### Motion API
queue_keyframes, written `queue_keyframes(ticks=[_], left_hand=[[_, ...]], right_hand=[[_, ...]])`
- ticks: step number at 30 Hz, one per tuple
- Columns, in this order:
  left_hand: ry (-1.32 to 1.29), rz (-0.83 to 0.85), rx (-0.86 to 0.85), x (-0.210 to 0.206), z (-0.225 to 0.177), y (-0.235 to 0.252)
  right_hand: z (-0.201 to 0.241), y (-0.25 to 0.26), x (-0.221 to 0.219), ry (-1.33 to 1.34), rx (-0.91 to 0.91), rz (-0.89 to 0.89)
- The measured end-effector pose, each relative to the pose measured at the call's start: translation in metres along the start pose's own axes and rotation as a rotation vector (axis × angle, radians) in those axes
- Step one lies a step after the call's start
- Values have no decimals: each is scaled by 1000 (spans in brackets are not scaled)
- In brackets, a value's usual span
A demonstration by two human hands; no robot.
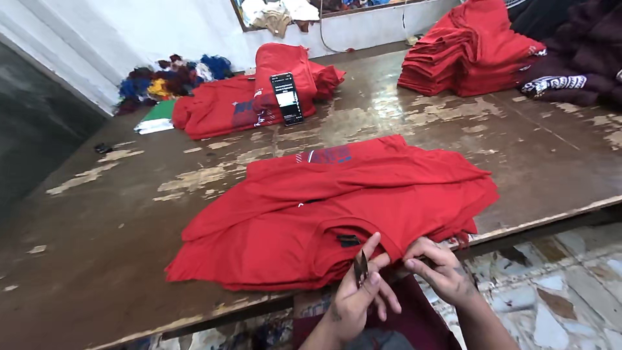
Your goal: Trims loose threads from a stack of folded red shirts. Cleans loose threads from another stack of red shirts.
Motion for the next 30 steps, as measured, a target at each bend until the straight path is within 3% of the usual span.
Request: queue_keyframes(ticks=[2,5,12,14,20,30], left_hand=[[90,-1,-10,-2,2,-2],[484,5,-83,-2,2,-3],[1420,-55,-161,19,-63,14],[1585,-31,-159,18,-75,19],[1720,126,-296,6,-78,33],[1725,55,-402,12,-61,34]], right_hand=[[4,3,-3,-88,-24,-10],[7,12,-10,-185,-24,-33],[10,2,0,-26,33,-35],[15,0,-1,-29,54,-48],[27,2,-1,-55,61,-100],[31,5,-3,-81,111,-74]])
Point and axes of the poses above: each hand's wrist, its own y-axis towards the middle knuckle, its own x-axis out of the back of the hand, z = x × y, the point moved 1 cm from there along y, towards the middle knuckle, and after that the axes turned 2 degrees about x, right-handed, at the moved point
